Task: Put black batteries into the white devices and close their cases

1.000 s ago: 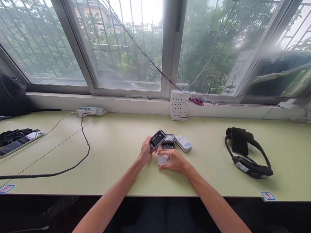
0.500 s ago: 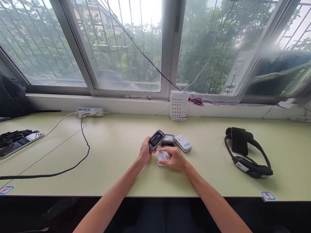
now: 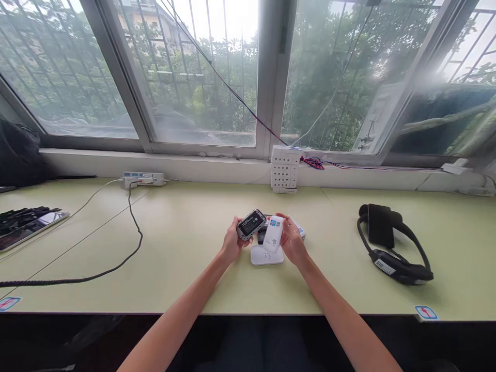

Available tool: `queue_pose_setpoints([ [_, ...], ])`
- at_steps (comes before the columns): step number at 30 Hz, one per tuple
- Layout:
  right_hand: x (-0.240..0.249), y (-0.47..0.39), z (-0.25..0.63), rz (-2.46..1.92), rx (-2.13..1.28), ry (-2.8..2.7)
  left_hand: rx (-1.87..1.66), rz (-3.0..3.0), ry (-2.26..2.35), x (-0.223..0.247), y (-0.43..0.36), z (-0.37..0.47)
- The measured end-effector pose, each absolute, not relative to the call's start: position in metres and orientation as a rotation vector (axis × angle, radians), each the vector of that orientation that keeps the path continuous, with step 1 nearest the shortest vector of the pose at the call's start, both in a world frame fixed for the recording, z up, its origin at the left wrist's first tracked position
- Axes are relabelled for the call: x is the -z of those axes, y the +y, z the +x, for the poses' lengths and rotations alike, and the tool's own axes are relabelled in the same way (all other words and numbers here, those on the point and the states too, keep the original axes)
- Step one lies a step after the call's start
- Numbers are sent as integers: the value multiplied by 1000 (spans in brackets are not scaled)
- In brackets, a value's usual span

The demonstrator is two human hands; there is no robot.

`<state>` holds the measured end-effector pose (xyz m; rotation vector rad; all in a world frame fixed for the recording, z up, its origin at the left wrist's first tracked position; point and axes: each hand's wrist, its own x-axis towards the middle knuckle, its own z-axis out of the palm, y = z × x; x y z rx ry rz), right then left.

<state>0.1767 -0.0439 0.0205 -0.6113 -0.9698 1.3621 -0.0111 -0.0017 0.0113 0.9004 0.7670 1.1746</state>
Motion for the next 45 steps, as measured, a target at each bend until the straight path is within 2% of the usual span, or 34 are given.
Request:
queue_pose_setpoints([
  [20, -20, -42, 176, -498, -1355, -889, -1034, 890, 800, -21, -10, -5],
  [36, -16, -41, 175, -603, -1266, -1008, -987, 1062, 835, -23, -16, -5],
  [45, -16, -41, 173, -694, -1204, -1003, -1040, 957, 845, -23, -14, -6],
])
